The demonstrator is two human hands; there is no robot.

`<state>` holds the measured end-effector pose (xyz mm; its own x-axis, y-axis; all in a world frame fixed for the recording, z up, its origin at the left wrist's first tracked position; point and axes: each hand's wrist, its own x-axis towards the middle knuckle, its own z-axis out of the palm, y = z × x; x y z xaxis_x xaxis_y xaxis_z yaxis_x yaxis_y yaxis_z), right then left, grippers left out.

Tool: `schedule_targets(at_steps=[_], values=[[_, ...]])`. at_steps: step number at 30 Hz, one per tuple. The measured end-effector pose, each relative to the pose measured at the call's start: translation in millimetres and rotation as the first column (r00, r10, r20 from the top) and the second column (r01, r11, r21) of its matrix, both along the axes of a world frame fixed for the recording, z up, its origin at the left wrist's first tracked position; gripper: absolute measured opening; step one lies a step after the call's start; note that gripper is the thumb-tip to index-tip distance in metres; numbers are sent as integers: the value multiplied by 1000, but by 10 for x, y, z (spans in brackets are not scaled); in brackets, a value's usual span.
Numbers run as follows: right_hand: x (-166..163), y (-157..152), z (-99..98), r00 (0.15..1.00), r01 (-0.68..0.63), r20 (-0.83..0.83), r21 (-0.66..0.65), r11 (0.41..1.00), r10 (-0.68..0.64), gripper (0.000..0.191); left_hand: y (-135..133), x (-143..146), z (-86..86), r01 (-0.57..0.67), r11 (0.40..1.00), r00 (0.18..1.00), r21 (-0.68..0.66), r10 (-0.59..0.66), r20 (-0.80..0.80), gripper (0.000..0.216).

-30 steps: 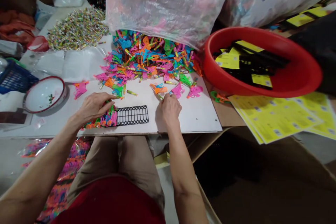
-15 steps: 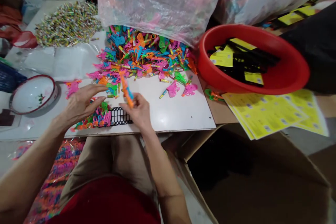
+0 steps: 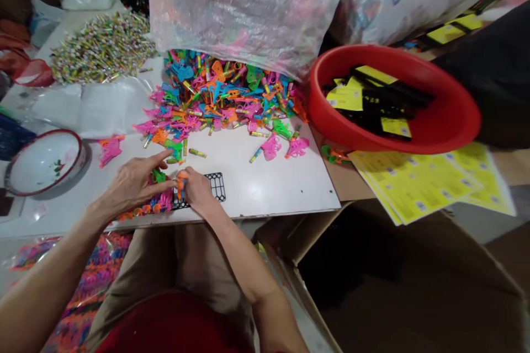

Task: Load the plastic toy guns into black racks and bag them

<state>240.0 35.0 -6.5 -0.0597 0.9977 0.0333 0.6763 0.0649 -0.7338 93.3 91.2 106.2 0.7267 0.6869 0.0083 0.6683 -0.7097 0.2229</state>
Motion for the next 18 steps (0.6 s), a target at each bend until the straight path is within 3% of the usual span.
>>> schedule_targets(at_steps=[5, 9, 14, 16, 18], values=[[0, 20, 160, 979, -83, 187, 10, 996, 80, 15, 15, -10, -40, 59, 998, 997, 32, -61, 49, 68], [-107, 70, 258, 952, -117, 282, -17, 993, 117, 21, 45, -24, -63, 103, 993, 992, 56, -106, 68, 54], [299, 262, 355, 944, -273, 167, -88, 958, 285, 16, 58, -51, -86, 141, 987, 988, 81, -145, 46, 53], [541, 548, 453, 958, -217, 188, -25, 976, 217, 17, 55, -57, -89, 141, 985, 989, 95, -145, 39, 52], [701, 938, 562, 963, 1, 267, 93, 996, -26, 24, 50, -57, -89, 132, 985, 990, 114, -137, 36, 51]])
